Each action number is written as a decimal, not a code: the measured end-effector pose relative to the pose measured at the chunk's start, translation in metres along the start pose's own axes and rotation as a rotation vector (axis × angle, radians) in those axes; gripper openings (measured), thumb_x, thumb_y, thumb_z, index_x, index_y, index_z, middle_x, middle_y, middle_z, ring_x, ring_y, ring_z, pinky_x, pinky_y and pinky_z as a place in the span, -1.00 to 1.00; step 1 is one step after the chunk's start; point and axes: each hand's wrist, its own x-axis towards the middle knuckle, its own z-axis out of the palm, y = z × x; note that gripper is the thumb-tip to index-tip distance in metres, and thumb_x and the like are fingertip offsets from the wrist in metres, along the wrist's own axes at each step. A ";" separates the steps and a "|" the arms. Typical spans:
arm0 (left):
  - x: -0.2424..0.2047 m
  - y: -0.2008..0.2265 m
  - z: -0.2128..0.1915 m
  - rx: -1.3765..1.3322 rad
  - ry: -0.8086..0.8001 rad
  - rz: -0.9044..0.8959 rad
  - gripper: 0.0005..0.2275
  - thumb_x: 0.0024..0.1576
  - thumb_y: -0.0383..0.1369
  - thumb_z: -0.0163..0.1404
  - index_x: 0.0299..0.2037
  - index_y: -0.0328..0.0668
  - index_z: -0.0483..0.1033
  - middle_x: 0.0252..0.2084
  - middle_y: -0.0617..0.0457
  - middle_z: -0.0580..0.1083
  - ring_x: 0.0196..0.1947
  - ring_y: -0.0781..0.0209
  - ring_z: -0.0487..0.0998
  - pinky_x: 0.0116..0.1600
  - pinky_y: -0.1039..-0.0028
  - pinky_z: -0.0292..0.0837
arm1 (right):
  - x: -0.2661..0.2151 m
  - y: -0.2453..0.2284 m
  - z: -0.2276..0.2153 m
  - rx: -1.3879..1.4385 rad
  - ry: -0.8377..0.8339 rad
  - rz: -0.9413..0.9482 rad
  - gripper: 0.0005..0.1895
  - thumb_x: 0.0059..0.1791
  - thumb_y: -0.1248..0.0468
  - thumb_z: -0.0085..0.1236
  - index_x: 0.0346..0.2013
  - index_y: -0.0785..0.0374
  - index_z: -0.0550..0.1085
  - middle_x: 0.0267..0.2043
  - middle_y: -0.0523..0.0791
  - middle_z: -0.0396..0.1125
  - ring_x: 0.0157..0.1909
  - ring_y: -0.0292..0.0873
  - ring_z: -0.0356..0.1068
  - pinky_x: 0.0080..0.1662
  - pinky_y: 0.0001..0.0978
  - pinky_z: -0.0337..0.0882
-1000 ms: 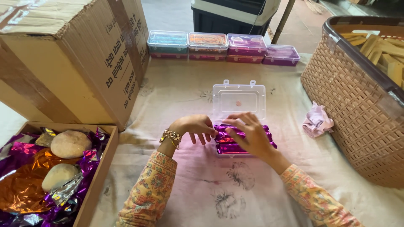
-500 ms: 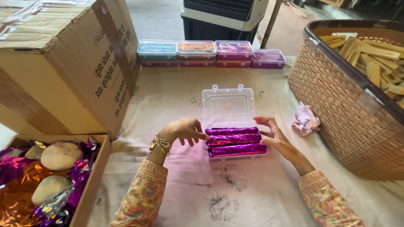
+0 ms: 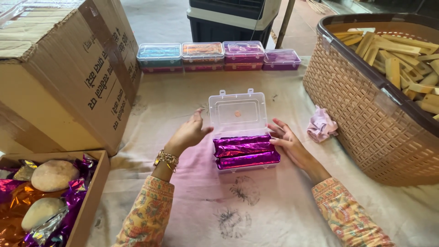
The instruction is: Packing foil-wrapped items into plastic boxes and cleaning the containers with a cloth.
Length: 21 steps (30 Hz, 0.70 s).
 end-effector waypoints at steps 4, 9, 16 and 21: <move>0.008 0.016 -0.016 -0.423 -0.036 -0.143 -0.26 0.23 0.10 -0.10 0.43 -0.26 -0.06 0.25 -0.13 0.40 0.14 -0.08 0.47 0.09 0.26 0.41 | -0.004 -0.009 0.005 0.048 -0.075 -0.024 -0.13 -0.10 0.49 0.05 0.45 0.17 -0.06 0.47 -0.07 0.09 0.37 -0.14 0.18 0.30 -0.29 0.25; -0.002 0.038 -0.049 -0.720 -0.100 -0.184 -0.38 0.25 0.16 -0.22 0.08 -0.27 0.62 0.05 -0.07 0.65 0.03 0.11 0.62 0.08 0.29 0.50 | 0.006 0.016 -0.020 0.124 -0.098 -0.165 -0.34 -0.10 0.45 0.04 0.34 0.30 0.29 0.35 0.02 0.24 0.32 -0.13 0.23 0.34 -0.35 0.25; -0.030 0.094 -0.067 -0.281 -0.349 0.188 -0.50 0.03 0.05 0.16 0.11 0.00 0.60 0.12 -0.09 0.53 0.14 0.03 0.53 0.20 0.25 0.45 | 0.003 0.021 -0.019 0.233 -0.014 -0.073 -0.62 0.14 0.12 0.03 -0.12 0.48 0.49 0.25 -0.01 0.36 0.21 -0.10 0.37 0.20 -0.30 0.42; -0.032 0.088 -0.055 -0.285 -0.383 0.165 -0.29 -0.10 0.03 0.29 0.27 0.06 0.38 0.24 -0.12 0.36 0.27 -0.05 0.40 0.28 0.21 0.39 | -0.005 0.007 -0.003 -0.022 -0.024 -0.078 -0.57 -0.07 0.37 0.26 0.09 0.30 0.47 0.10 -0.12 0.34 0.13 -0.28 0.35 0.13 -0.47 0.39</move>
